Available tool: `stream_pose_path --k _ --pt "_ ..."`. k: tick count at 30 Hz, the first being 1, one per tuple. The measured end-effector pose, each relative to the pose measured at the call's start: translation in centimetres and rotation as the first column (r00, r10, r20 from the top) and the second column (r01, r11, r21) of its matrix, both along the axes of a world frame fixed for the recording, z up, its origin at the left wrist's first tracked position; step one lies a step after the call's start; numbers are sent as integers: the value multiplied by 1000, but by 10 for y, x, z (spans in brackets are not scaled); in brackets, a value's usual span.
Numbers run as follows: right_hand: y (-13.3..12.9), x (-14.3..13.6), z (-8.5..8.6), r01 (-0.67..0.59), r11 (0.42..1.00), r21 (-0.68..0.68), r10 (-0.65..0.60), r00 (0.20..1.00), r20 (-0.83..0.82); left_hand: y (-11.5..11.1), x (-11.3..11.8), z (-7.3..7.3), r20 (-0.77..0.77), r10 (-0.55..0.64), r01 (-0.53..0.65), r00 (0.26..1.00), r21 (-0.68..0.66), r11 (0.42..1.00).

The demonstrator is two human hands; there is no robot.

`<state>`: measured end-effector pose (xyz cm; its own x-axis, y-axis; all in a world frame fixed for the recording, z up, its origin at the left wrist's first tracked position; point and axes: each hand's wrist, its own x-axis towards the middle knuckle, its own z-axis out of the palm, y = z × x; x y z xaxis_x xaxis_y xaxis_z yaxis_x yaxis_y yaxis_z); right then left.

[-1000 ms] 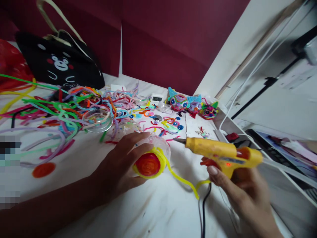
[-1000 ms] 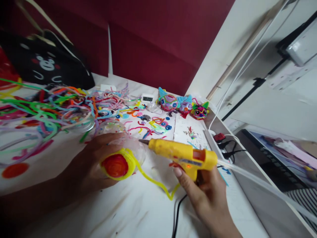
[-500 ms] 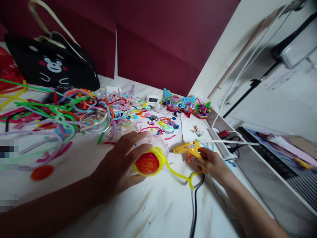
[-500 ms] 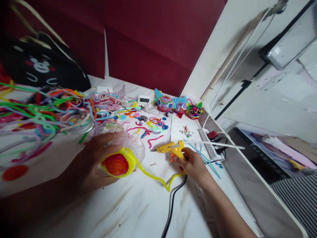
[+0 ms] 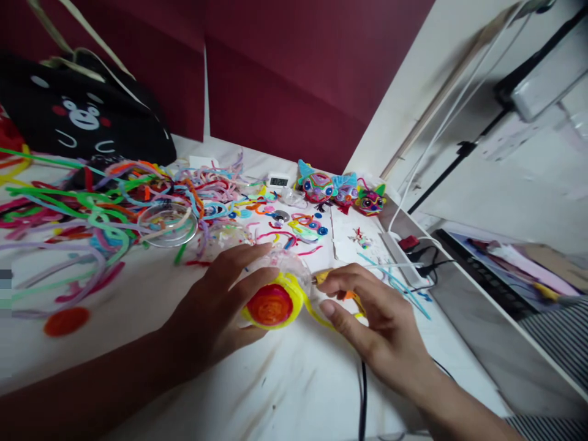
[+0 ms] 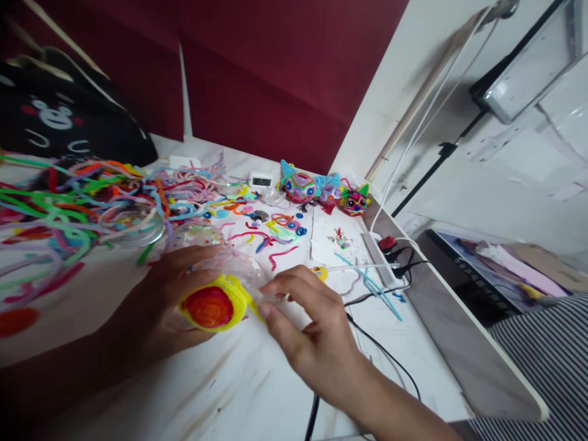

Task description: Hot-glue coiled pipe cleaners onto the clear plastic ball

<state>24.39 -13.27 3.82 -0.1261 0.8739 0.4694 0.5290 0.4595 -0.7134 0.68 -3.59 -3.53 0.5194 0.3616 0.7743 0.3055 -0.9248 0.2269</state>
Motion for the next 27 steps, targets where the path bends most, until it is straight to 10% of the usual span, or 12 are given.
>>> stream_pose_path --k 27 --pt "11 -31 -17 -7 934 356 -45 990 136 -5 -2 -2 -58 15 -19 998 -67 998"
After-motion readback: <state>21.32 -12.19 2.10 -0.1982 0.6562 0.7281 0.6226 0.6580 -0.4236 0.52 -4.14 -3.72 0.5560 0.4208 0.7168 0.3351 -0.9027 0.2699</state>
